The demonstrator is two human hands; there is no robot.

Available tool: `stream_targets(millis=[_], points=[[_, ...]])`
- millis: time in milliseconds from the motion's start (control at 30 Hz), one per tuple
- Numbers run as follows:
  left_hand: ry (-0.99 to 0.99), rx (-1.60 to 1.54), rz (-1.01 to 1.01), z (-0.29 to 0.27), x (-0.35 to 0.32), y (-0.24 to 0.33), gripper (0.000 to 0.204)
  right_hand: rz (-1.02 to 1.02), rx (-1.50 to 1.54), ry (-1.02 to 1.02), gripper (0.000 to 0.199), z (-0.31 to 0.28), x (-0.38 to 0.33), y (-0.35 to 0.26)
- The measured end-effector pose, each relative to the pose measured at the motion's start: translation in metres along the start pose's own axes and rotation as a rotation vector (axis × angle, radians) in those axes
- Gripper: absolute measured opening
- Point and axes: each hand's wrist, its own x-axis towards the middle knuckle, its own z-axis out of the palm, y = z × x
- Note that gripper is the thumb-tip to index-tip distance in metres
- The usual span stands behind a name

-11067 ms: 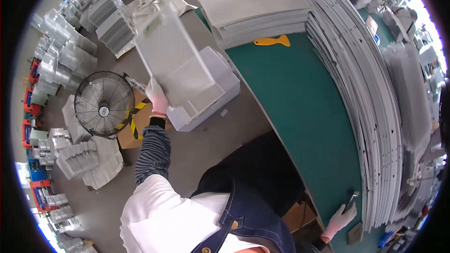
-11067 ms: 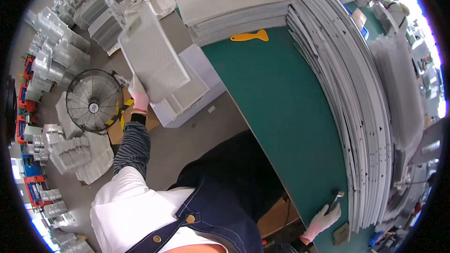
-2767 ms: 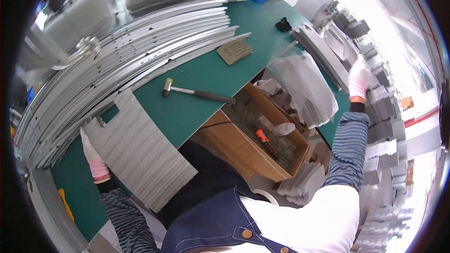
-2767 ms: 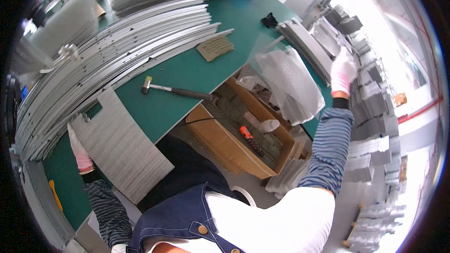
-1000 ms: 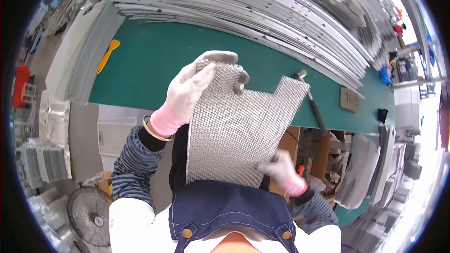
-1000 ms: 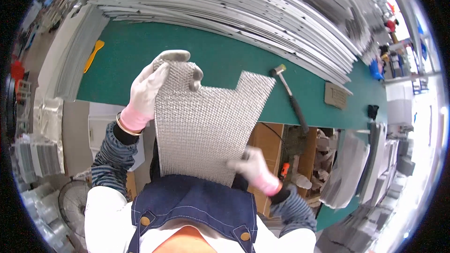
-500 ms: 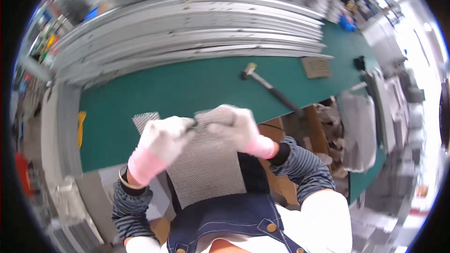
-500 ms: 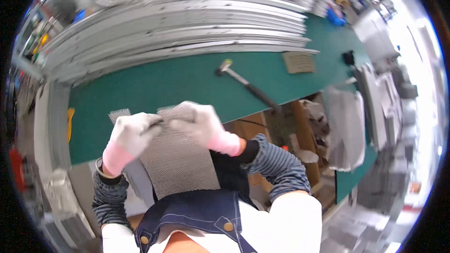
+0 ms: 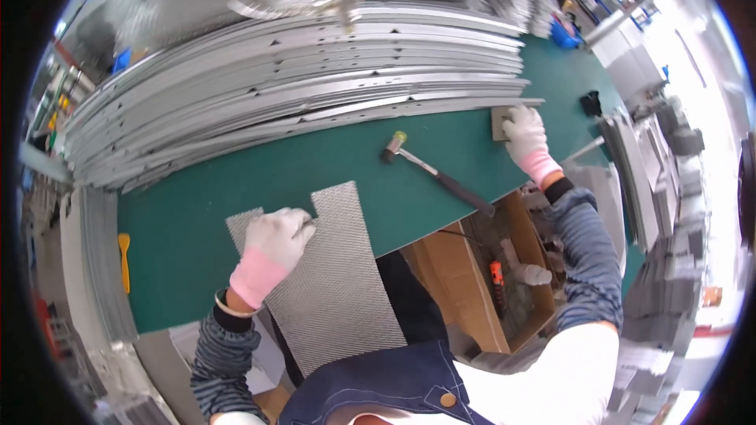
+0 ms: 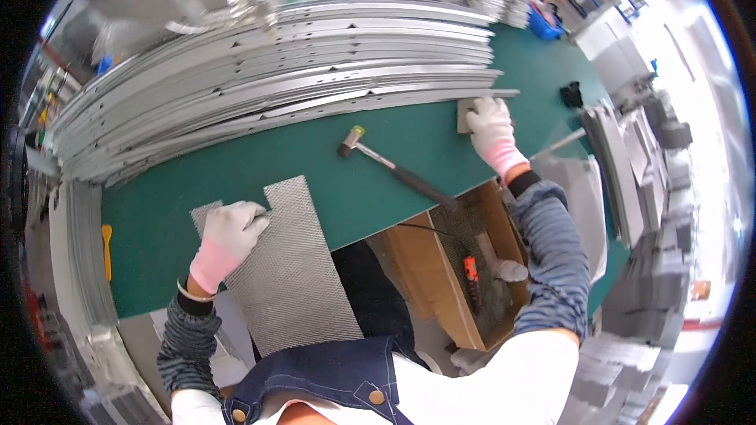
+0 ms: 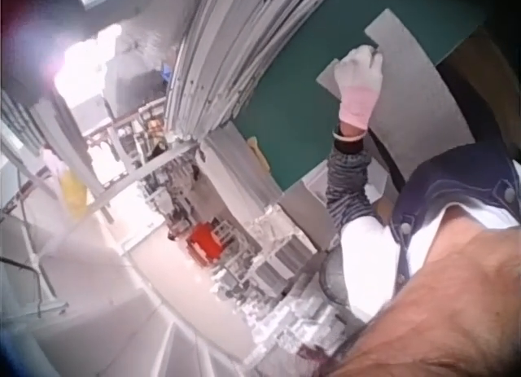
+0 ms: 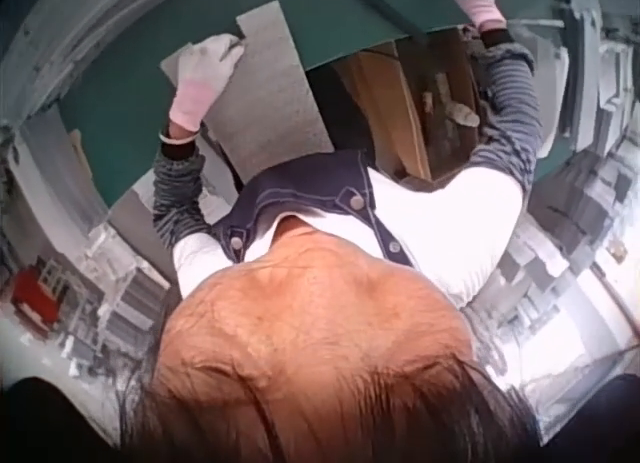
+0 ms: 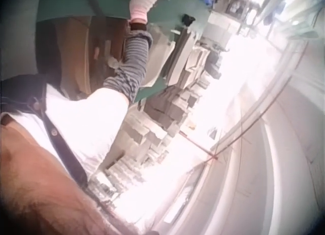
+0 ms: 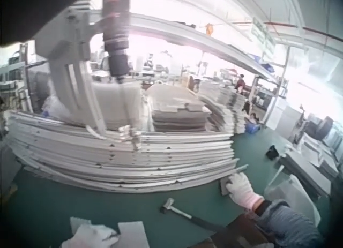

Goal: The worker is assembling metal mesh filters by inserting the mesh into aluminum frames and securing components using a power drill and small screws.

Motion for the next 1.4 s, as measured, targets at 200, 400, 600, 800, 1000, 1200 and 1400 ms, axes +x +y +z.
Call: stream_targets(millis=[200, 400, 600, 800, 1000, 1200, 1400], points=[[0.078, 0.102, 0.024, 0.019, -0.001, 0.012, 0.044, 0.294, 1.034, 0.058, 0.017, -0.043, 0.07, -0.037], [0.124, 0.491, 0.185, 0.028, -0.021, 0.009, 0.062, -0.259, 1.335, -0.443, 0.03, -0.12, 0.165, -0.211], [0.099, 0.443, 0.115, 0.029, -0.018, 0.005, 0.063, -0.136, 1.473, -0.826, 0.035, -0.114, 0.19, -0.255], [-0.111, 0.334, 0.105, 0.02, -0.018, -0.007, 0.064, -0.467, 1.381, -0.909, 0.033, -0.116, 0.203, -0.261], [0.39, 0.259, 0.276, -0.002, -0.026, -0.016, 0.04, -0.427, 1.316, -0.896, 0.029, -0.124, 0.202, -0.264], [-0.326, -0.323, -0.211, -0.061, 0.009, -0.048, 0.021, -0.271, 1.366, -0.851, 0.024, -0.147, 0.184, -0.256], [-0.384, -0.394, -0.262, -0.068, 0.01, -0.042, 0.022, -0.251, 1.369, -0.785, 0.024, -0.156, 0.169, -0.253]])
